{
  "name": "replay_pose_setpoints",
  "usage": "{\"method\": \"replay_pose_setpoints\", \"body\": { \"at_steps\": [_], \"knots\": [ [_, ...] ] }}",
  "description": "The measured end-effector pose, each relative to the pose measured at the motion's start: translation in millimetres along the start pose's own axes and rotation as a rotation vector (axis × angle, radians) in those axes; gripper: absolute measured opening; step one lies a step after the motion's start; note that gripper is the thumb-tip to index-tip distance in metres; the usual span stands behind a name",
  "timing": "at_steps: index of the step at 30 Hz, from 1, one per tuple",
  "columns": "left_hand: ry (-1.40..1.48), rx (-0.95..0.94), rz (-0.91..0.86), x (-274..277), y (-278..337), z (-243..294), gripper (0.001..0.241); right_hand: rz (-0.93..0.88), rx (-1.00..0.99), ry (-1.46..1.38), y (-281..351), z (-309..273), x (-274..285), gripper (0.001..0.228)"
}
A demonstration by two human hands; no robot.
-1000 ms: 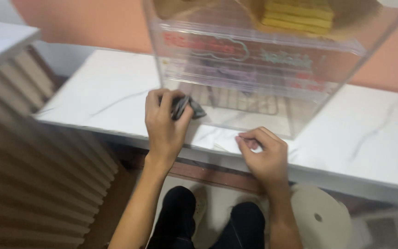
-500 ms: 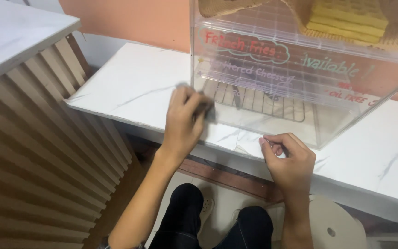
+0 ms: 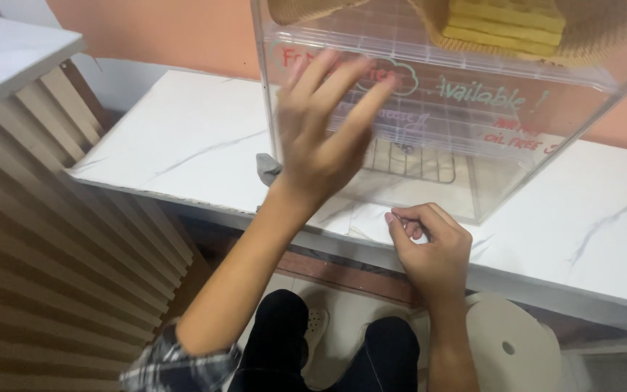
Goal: Using a coin and a cloth to scratch and clean residue off a clear display case.
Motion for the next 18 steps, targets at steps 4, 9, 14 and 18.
{"method": "replay_pose_setpoints", "body": {
  "at_steps": [4, 9, 14, 18],
  "knots": [
    [-0.054, -0.215, 0.112, -63.4, -59.1, 51.0, 0.047, 0.013, 0.015, 0.023, -0.4, 2.6, 2.1, 0.010],
    [-0.034, -0.356, 0.008, -143.8, -31.8, 102.5, 0.065, 0.012, -0.013, 0.025, 3.5, 5.7, 2.9, 0.012],
    [-0.006, -0.572, -0.086, -152.4, 10.4, 120.7, 0.077, 0.031, 0.006, -0.014, 6.5, 15.7, 2.9, 0.012],
    [-0.002, -0.773, -0.024, -138.4, 0.4, 115.9, 0.090, 0.046, 0.094, 0.004, 5.5, 4.5, 4.9, 0.012]
  ]
}}
Point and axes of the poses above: each hand's wrist, its own y-axis away from the middle knuckle, its own x-axis out of the back of the hand, z = x × y, the point moved 9 cm from there along -y, towards the middle knuckle, and after that the axes turned 11 degrees about -z, right-handed, at the moved point
